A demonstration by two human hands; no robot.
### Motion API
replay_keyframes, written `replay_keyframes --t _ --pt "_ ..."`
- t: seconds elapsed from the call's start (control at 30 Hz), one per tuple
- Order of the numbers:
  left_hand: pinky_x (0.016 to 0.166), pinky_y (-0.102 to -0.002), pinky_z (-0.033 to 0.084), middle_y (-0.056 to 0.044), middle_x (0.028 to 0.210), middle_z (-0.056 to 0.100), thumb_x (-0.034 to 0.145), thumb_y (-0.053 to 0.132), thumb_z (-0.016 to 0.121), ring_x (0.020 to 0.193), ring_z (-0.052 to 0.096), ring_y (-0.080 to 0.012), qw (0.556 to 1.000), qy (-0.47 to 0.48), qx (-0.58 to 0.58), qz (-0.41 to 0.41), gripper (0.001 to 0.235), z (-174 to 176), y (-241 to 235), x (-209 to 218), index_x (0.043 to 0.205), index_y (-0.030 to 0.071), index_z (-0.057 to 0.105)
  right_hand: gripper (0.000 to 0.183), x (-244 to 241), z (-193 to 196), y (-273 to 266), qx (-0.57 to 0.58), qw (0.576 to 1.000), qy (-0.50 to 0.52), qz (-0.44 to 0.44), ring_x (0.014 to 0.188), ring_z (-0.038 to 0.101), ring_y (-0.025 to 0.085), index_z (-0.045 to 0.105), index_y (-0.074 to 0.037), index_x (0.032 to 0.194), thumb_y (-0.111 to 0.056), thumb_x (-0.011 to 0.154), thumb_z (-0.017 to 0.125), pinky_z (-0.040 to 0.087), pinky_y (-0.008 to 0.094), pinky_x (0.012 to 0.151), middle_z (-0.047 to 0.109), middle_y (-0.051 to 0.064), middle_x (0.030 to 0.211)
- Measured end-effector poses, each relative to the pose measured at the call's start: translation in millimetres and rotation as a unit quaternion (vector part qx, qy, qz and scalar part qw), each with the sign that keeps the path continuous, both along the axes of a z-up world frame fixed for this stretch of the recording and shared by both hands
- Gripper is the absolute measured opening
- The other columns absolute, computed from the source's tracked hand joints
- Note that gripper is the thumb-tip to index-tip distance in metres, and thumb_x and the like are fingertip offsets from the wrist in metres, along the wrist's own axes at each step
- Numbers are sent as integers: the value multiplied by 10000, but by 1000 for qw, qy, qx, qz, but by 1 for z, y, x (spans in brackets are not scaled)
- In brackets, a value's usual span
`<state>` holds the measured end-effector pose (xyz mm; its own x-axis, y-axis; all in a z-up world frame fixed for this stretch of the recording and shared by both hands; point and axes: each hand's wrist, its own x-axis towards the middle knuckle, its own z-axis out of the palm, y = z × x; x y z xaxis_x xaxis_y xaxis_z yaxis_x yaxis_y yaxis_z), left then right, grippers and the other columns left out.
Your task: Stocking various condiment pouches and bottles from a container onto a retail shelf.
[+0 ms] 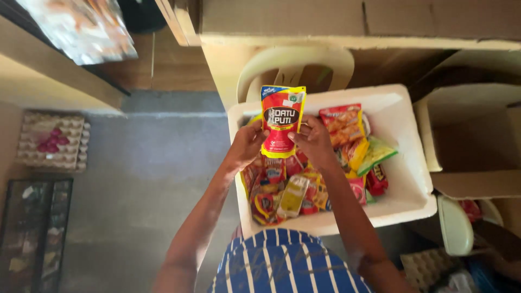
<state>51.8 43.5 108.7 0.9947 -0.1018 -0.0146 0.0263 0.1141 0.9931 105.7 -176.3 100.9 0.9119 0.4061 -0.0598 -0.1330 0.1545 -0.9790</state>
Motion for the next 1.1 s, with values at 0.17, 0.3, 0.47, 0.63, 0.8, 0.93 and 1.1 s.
replay_keyframes --t 0.17,0.3,0.47,0.63,0.8,0.93,1.1 --pt "880 -275 535 -34 1083 735 1070 137 565 985 614 -81 997 -72 16 12 268 56 14 28 1272 -25 633 375 27 68 22 -4 1000 -27 -15 1072 692 152 568 -25 1259 30 920 720 544 313 895 745 106 1160" --pt "899 -272 533 -36 1082 727 1098 140 551 995 612 -77 990 -136 20 17 246 77 26 49 1257 -24 643 335 55 79 33 64 993 -102 16 1110 690 151 567 -17 1249 33 953 717 548 318 995 743 106 1190" --pt "922 -266 522 -39 1099 725 1089 115 549 1021 613 -77 983 -177 27 32 243 101 40 79 1257 -31 644 353 83 115 52 34 988 -148 7 1109 689 147 567 -20 1243 42 929 717 548 328 994 744 103 1159" --pt "890 -243 529 -24 1115 720 1049 67 541 1023 627 -69 983 -177 -4 53 248 128 53 116 1266 -14 629 358 123 131 75 63 978 -198 8 1155 666 148 556 -19 1247 61 932 706 525 340 1029 725 84 1176" --pt "884 -239 524 -44 1097 705 1014 -20 531 1021 644 -74 963 -250 -28 98 240 126 73 170 1240 -25 612 326 170 141 108 90 958 -273 18 1171 675 147 602 -24 1245 62 944 694 534 349 1076 728 67 1205" --pt "752 -257 517 -74 971 722 1005 -12 571 880 607 -62 944 -261 75 186 174 108 96 217 1154 -55 650 337 208 134 136 95 949 -301 11 1173 670 138 615 -44 1241 65 933 698 543 358 1065 722 41 1198" --pt "666 -275 515 -67 851 713 935 31 589 777 602 -66 906 -286 153 272 206 117 112 256 1124 -2 664 335 262 105 175 147 940 -309 -10 1171 666 164 625 -31 1234 114 936 674 533 380 1056 711 48 1197"
